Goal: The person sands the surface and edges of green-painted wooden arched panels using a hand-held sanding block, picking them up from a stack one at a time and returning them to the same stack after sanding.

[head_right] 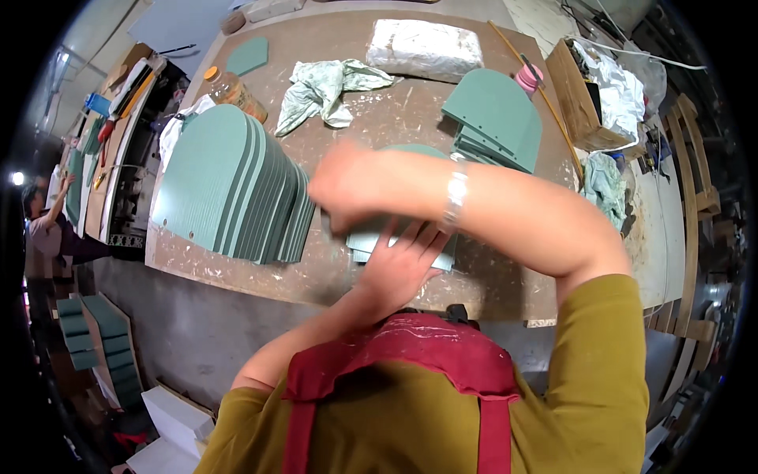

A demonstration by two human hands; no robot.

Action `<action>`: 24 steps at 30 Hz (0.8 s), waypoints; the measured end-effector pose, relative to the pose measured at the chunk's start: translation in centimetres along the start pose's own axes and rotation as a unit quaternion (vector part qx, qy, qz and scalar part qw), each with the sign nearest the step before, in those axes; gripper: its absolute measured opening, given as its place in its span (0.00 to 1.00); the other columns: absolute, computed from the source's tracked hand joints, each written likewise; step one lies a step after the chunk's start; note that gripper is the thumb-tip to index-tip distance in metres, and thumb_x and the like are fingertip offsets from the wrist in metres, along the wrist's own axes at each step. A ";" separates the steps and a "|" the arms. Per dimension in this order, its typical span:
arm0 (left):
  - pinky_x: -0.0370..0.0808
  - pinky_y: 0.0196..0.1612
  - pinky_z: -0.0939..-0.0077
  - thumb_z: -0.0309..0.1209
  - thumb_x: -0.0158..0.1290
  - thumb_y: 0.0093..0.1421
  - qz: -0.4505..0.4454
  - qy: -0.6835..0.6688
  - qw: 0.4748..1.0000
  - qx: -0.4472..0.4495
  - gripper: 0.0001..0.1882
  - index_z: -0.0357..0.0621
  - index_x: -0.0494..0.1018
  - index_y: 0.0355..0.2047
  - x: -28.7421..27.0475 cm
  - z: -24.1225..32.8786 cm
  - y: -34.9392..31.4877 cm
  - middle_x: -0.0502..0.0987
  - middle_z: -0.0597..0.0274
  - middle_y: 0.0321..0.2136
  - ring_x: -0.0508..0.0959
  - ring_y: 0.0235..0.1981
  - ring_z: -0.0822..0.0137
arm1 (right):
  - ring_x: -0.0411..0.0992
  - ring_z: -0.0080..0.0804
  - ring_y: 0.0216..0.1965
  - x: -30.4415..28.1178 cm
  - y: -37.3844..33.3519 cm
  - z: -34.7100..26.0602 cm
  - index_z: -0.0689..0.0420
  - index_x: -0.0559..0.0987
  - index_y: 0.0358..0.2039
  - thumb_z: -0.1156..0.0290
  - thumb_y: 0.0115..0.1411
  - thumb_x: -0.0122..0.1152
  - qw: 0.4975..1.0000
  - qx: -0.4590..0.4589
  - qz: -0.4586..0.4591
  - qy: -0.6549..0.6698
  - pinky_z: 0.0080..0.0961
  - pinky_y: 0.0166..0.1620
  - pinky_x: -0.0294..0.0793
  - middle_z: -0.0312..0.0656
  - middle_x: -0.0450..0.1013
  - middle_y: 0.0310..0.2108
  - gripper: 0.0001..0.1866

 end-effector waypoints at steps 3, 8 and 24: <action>0.48 0.70 0.44 0.50 0.55 0.59 -0.014 -0.005 1.000 -0.016 0.39 0.47 0.61 0.67 1.4 0.4 0.0 0.63 0.59 0.66 0.58 0.69 0.58 | 0.75 0.47 0.48 3.8 -0.8 -1.0 0.45 0.85 0.43 0.56 0.50 0.69 0.990 -0.055 -0.005 0.129 0.51 0.52 0.71 0.46 0.78 0.41 0.18; 0.47 0.70 0.44 0.50 0.52 0.62 -0.030 -0.003 1.000 -0.002 0.39 0.47 0.58 0.69 0.8 0.8 0.7 0.60 0.59 0.68 0.55 0.70 0.60 | 0.78 0.50 0.41 -0.4 -0.2 2.0 0.53 0.85 0.34 0.57 0.48 0.70 0.967 -0.029 0.228 -0.111 0.46 0.47 0.74 0.49 0.80 0.33 0.16; 0.49 0.69 0.46 0.47 0.52 0.63 -0.026 -0.006 1.000 0.004 0.34 0.46 0.62 0.66 0.5 1.0 1.1 0.61 0.59 0.67 0.56 0.70 0.59 | 0.69 0.45 0.54 2.0 -1.5 6.7 0.48 0.82 0.45 0.56 0.53 0.68 0.968 0.165 0.177 -0.062 0.52 0.57 0.65 0.48 0.72 0.46 0.19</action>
Point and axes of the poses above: each hand's wrist, its own y-axis towards the middle knuckle, its own x-axis out of the palm, z = x × y, the point moved 10 cm from there along y, towards the middle knuckle
